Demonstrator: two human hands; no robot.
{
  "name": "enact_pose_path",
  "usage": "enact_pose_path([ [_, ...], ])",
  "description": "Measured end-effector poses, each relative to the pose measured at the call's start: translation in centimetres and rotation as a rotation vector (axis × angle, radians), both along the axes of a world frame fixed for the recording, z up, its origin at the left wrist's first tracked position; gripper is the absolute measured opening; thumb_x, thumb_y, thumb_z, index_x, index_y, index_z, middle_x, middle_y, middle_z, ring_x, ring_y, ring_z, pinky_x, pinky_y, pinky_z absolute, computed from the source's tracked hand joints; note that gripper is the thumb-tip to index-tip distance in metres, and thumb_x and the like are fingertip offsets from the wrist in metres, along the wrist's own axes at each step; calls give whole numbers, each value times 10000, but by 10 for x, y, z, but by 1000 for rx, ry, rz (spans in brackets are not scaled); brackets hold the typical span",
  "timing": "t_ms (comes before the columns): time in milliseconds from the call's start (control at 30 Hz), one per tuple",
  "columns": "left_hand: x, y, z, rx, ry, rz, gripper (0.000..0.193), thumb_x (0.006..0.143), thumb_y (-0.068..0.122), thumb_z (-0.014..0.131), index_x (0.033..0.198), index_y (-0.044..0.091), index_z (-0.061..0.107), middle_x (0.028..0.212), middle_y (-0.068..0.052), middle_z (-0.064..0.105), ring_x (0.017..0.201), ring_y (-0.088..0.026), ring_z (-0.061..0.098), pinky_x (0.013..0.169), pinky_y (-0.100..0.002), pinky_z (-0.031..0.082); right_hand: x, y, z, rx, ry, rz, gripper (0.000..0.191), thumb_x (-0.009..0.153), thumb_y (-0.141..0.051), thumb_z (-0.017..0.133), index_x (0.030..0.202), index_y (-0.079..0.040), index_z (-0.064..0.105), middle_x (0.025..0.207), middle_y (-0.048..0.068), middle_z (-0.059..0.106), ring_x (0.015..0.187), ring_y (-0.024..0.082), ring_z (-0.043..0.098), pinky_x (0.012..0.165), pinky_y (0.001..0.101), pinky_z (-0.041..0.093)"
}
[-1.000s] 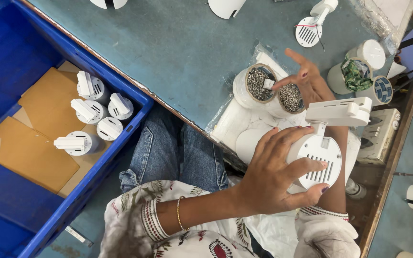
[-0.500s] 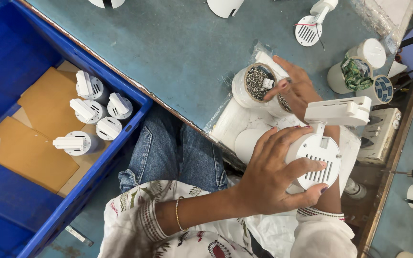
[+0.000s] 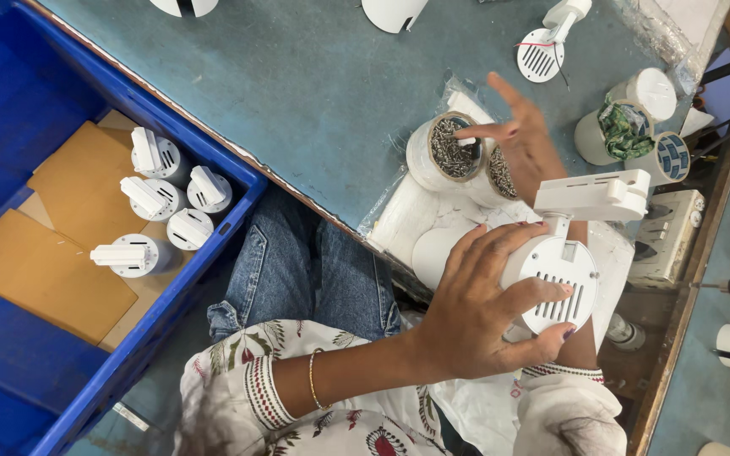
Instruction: The person holds a white cylindrical device body and fits a round vented grille panel onto its base, picking small screws from a container and seating them into the panel holes. They then use a green electric screwdriver to drive the screws and secure the grille to the housing.
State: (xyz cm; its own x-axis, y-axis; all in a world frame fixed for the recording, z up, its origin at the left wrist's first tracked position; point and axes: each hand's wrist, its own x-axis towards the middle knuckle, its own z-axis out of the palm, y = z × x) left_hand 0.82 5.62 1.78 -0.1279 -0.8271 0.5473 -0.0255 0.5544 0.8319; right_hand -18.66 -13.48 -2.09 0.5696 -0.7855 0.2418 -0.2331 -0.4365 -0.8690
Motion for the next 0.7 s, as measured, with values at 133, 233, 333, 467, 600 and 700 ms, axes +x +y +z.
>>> enact_pose_path([
  [133,0,0,0,-1,5,-1,325,934,396,746,1167,202,631,1552,-133,449,1454,-300,435,1233,-567,287,-15,2,10,45,-99,10,312,1203,-308,346,1449,-171,478,1659,199,323,1114,340,688,1122,436,502],
  [233,-1,0,0,2,5,-3,320,933,393,744,1165,203,631,1550,-134,449,1455,-302,436,1232,-567,288,-18,9,16,63,-100,11,299,1207,-339,348,1420,-141,417,1669,193,352,1065,284,714,1061,422,524],
  [333,0,1,0,8,4,-6,321,934,398,744,1166,205,632,1550,-133,451,1455,-303,434,1232,-568,287,-15,13,15,45,62,-109,419,1175,-394,312,1439,-78,392,1649,192,412,1024,251,720,1184,443,427],
  [467,0,0,0,9,0,-6,320,933,398,742,1165,207,633,1551,-131,453,1458,-303,433,1240,-571,280,-11,9,14,11,107,-94,383,1184,-406,349,1292,-39,382,1615,209,432,955,242,727,1242,455,397],
  [600,1,0,0,7,-1,-11,325,930,398,741,1169,207,633,1553,-135,451,1458,-306,432,1241,-571,277,-9,9,19,-73,401,-176,385,1214,-394,277,1170,-70,481,1581,166,550,1222,280,627,1172,412,406],
  [700,1,1,0,6,-3,-11,328,930,396,742,1172,204,633,1553,-139,450,1455,-309,435,1242,-569,277,1,13,24,75,261,-193,437,1136,-449,311,1242,-32,388,1561,176,498,928,174,730,1022,386,466],
])
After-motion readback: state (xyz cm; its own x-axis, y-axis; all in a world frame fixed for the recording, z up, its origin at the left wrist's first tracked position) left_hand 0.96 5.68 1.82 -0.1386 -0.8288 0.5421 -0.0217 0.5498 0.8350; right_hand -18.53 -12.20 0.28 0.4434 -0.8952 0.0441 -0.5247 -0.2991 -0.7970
